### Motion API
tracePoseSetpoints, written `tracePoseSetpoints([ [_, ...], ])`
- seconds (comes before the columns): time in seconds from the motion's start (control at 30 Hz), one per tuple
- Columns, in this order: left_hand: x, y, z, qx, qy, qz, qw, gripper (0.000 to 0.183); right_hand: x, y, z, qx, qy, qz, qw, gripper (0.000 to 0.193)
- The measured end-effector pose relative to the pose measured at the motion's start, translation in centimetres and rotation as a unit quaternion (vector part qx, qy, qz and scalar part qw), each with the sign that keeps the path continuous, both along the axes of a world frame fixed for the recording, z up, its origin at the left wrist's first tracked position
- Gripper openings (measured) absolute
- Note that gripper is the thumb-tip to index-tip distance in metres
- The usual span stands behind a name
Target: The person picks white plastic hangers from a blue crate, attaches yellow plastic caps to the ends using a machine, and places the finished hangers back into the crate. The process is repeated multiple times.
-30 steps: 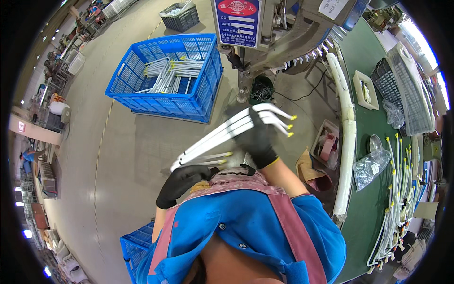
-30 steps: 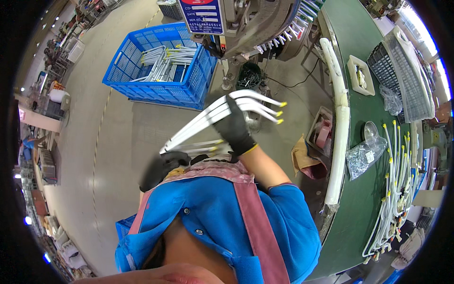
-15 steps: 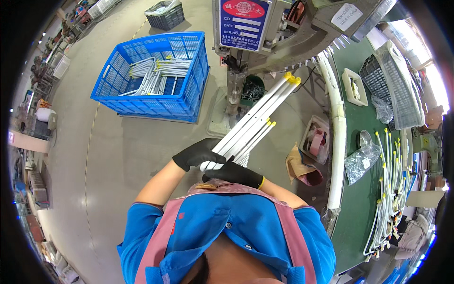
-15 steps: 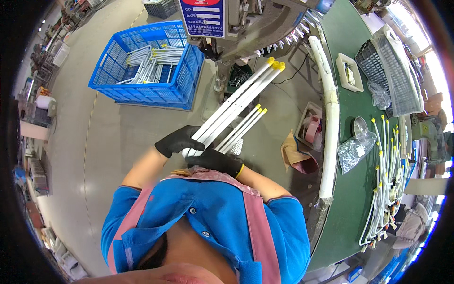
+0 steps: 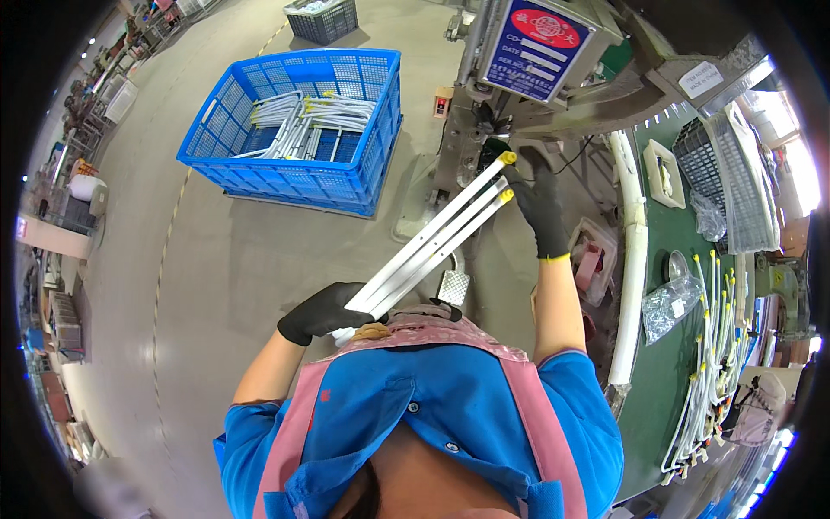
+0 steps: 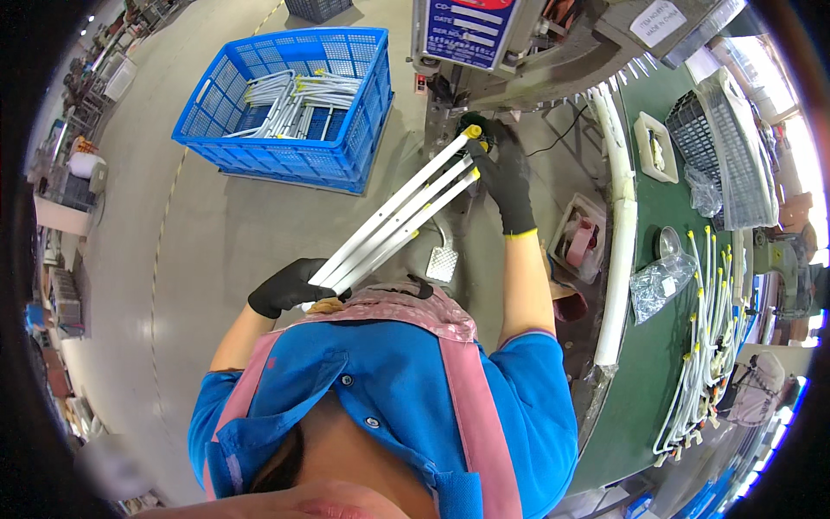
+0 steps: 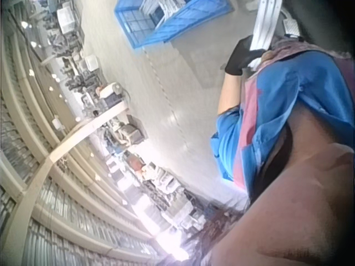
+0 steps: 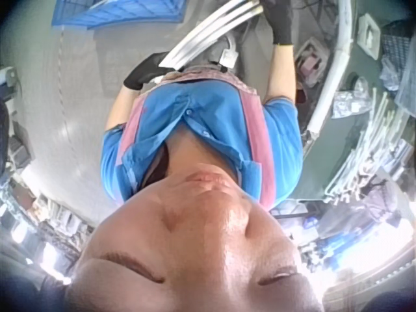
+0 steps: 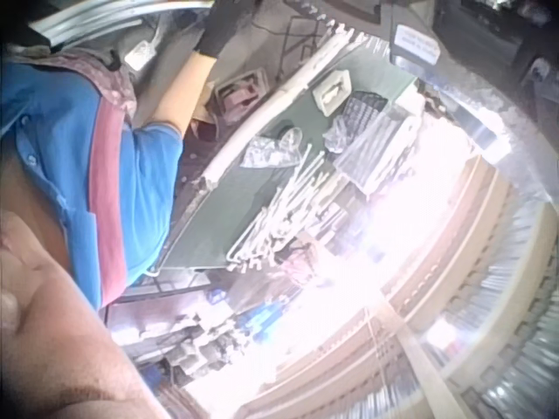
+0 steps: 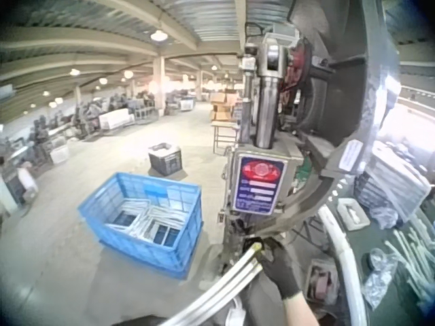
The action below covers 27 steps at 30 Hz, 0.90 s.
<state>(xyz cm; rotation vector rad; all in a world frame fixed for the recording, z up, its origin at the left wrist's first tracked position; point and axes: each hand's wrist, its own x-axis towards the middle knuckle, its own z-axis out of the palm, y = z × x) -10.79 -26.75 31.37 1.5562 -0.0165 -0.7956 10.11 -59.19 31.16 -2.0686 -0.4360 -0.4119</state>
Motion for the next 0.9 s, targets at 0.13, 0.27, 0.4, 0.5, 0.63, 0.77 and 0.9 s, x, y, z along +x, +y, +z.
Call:
tracePoseSetpoints([
  [0.13,-1.1,1.6,0.0,-0.011,-0.028,-0.003,1.000,0.053,1.8,2.0,-1.8,0.016,0.076,0.052,0.996,0.035],
  [0.27,-1.2,2.6,0.0,-0.004,-0.020,0.000,1.000,0.053,1.7,2.8,-1.6,-0.016,0.051,0.043,0.998,0.035],
  [0.4,-0.4,3.0,-0.2,-0.005,-0.022,-0.007,1.000,0.049,1.5,3.5,-0.5,-0.041,0.046,-0.002,0.998,0.034],
  [0.5,0.5,3.4,-0.4,0.005,-0.016,-0.018,1.000,0.046,1.5,3.9,-0.1,-0.035,0.035,-0.019,0.999,0.032],
  [0.63,1.0,3.5,-0.8,-0.032,0.004,-0.004,0.999,0.041,1.6,4.3,-0.3,-0.051,0.058,-0.039,0.996,0.033],
  [0.77,1.2,3.7,-1.3,-0.075,0.007,0.001,0.997,0.040,1.9,4.7,-0.6,-0.062,0.033,-0.047,0.996,0.030],
  [0.9,1.8,4.2,-1.7,-0.032,-0.006,-0.016,0.999,0.040,2.0,4.7,-0.3,-0.096,0.013,-0.044,0.994,0.030],
])
